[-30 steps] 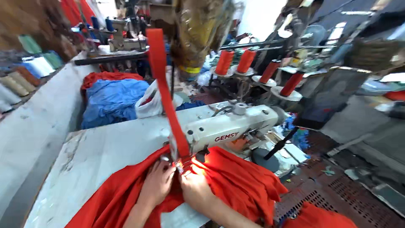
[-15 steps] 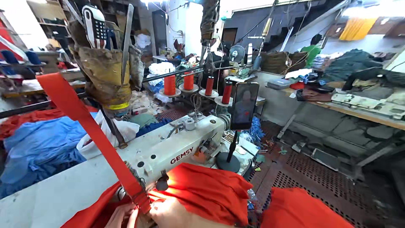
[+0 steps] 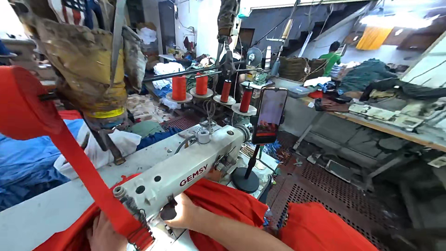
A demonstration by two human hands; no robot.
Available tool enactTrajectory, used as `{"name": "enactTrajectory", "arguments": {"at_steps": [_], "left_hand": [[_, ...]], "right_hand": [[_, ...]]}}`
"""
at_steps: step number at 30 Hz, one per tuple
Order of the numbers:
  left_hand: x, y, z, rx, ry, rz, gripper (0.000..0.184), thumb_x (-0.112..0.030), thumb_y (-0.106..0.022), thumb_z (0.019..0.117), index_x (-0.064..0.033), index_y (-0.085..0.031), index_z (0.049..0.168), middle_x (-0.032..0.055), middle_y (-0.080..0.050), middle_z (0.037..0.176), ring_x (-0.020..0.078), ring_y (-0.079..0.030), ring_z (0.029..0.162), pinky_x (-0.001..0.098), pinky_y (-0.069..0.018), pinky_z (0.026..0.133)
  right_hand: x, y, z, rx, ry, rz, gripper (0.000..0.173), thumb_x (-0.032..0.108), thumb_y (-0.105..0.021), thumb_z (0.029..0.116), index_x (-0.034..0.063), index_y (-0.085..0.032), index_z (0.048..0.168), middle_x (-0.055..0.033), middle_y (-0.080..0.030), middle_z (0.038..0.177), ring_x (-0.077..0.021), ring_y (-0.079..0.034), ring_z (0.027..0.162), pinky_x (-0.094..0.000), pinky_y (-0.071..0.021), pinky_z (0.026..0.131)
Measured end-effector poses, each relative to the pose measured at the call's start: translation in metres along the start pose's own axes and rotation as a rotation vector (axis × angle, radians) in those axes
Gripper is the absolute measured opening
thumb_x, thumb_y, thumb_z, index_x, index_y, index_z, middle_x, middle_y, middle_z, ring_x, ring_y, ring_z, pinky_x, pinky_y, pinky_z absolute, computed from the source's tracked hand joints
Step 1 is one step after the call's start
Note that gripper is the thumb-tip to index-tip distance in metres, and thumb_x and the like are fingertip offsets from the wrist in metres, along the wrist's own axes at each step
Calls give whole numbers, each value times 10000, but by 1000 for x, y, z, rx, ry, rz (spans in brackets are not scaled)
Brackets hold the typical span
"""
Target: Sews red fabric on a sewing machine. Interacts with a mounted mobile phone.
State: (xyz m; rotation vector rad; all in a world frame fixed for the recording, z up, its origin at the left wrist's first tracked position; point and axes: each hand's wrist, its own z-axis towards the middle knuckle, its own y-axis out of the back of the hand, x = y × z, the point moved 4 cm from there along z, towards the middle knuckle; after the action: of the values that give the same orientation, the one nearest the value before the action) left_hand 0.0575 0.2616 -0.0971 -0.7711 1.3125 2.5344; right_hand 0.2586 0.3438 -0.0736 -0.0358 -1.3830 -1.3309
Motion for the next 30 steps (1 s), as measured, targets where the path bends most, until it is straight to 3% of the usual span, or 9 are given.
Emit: {"name": "enactTrajectory", "arguments": {"at_steps": [4, 10, 13, 15, 18, 21, 23, 27, 30], "left_hand": [[26, -14, 14, -3, 16, -98, 573, -311, -602, 930, 144, -581, 1277, 340, -624, 1264, 457, -579, 1253, 589, -402, 1104], [22, -7, 20, 58, -66, -108, 550, -342, -616, 885, 113, -630, 1194, 298, -679, 1150, 422, -644, 1157, 586, -465, 1027], [7, 13, 9, 58, -135, -100, 351, -242, -608, 890, 72, -719, 1002, 266, -709, 1067, 440, -662, 1095, 628, -472, 980], [9, 22, -2, 86, -95, -89, 296, -240, -614, 918, 15, -757, 962, 206, -728, 1066, 399, -670, 1078, 624, -481, 966], [22, 46, -29, 110, 8, -62, 349, -342, -582, 1011, -46, -764, 1037, 129, -748, 1024, 271, -711, 1002, 522, -545, 927], [23, 63, -55, 154, 46, -39, 375, -403, -591, 1009, -81, -773, 1076, 108, -744, 1072, 253, -699, 1056, 501, -536, 973], [19, 67, -68, 218, 85, 19, 430, -483, -605, 985, -122, -770, 1150, 104, -718, 1188, 276, -649, 1170, 522, -474, 1057], [18, 62, -65, 240, 201, 79, 391, -468, -570, 1008, -177, -758, 1188, 68, -694, 1253, 257, -607, 1230, 535, -401, 1099], [20, 56, -49, 157, 269, 53, 374, -414, -538, 1039, -152, -746, 1205, 82, -703, 1238, 262, -619, 1227, 538, -404, 1110]], "right_hand": [[2, -26, 10, 101, -75, 146, 460, 236, -697, 952, -70, -630, 1289, -188, -688, 1257, -170, -633, 1201, -294, -458, 1087], [-14, -29, 12, 63, -54, 20, 528, 376, -728, 903, -26, -679, 1241, -182, -712, 1214, -232, -660, 1183, -394, -492, 1069], [-4, -10, -6, 112, -139, -66, 476, 425, -650, 960, -2, -701, 1165, -199, -727, 1098, -308, -693, 1094, -502, -533, 970], [-5, -11, -21, 134, -20, -281, 397, 423, -502, 1049, 138, -750, 1172, -172, -740, 984, -339, -723, 947, -550, -576, 803], [4, -9, -47, 253, 25, -459, 359, 315, -428, 1084, 294, -653, 1364, -136, -733, 1092, -363, -725, 885, -586, -576, 700], [12, -5, -65, 314, 50, -527, 388, 269, -420, 1075, 279, -624, 1405, -84, -682, 1336, -364, -733, 930, -593, -580, 715], [13, -12, -69, 289, 126, -547, 387, 288, -413, 1077, 272, -641, 1389, -47, -666, 1386, -339, -745, 897, -569, -594, 676], [8, -6, -51, 350, 40, -607, 447, 390, -385, 1084, 245, -585, 1457, -156, -708, 1229, -393, -728, 944, -607, -572, 742], [-4, 0, -29, 348, -35, -685, 472, 411, -415, 1060, 140, -653, 1364, -220, -708, 1153, -422, -715, 989, -617, -561, 793]]}}
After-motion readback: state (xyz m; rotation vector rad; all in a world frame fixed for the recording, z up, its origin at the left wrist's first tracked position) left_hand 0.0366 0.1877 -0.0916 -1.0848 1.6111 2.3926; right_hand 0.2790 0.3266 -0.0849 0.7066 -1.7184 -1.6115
